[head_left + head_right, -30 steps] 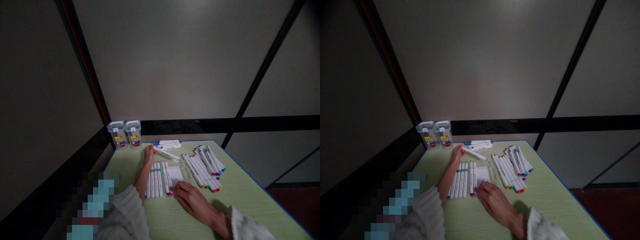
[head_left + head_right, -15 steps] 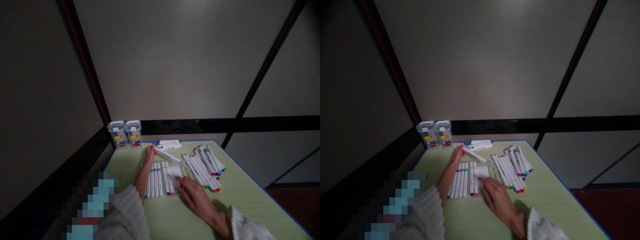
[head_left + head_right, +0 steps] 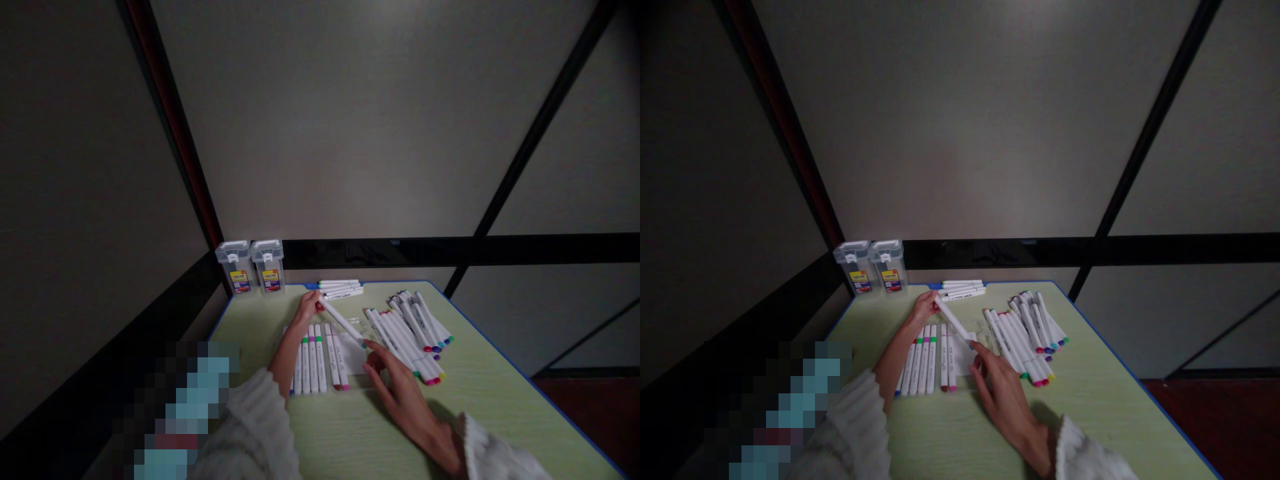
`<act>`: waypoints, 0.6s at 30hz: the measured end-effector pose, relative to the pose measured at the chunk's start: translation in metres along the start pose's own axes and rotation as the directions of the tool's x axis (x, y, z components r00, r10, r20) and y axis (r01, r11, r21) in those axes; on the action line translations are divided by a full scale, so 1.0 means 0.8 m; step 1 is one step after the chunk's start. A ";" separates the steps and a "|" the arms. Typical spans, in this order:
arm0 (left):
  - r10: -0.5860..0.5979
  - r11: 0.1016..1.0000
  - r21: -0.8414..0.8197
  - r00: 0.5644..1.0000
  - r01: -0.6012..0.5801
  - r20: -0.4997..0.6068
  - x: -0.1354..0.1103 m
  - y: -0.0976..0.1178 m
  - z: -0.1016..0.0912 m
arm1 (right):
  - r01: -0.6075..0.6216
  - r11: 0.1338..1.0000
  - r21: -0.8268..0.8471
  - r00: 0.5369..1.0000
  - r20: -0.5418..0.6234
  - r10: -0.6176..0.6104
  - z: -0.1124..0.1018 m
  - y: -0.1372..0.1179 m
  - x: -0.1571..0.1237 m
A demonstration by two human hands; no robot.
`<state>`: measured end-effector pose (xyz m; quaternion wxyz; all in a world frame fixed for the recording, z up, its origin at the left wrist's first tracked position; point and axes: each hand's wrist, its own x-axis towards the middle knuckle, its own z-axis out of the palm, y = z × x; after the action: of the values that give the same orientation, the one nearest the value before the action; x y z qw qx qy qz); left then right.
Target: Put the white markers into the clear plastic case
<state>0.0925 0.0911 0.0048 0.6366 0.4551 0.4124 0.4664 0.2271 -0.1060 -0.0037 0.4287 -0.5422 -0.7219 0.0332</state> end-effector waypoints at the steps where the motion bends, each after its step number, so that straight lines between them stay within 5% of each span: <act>1: -0.003 1.000 0.001 1.000 0.003 0.006 0.000 0.000 0.000 | 0.004 1.000 0.006 1.000 0.006 -0.004 0.000 0.000 0.000; 18: -0.074 0.992 0.111 0.988 0.059 0.133 0.001 -0.008 0.000 | -0.013 1.000 0.016 1.000 0.019 0.012 -0.001 -0.002 0.002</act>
<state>0.0940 0.0911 -0.0015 0.6533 0.5053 0.4072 0.3899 0.2265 -0.1062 -0.0015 0.4260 -0.5428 -0.7223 0.0469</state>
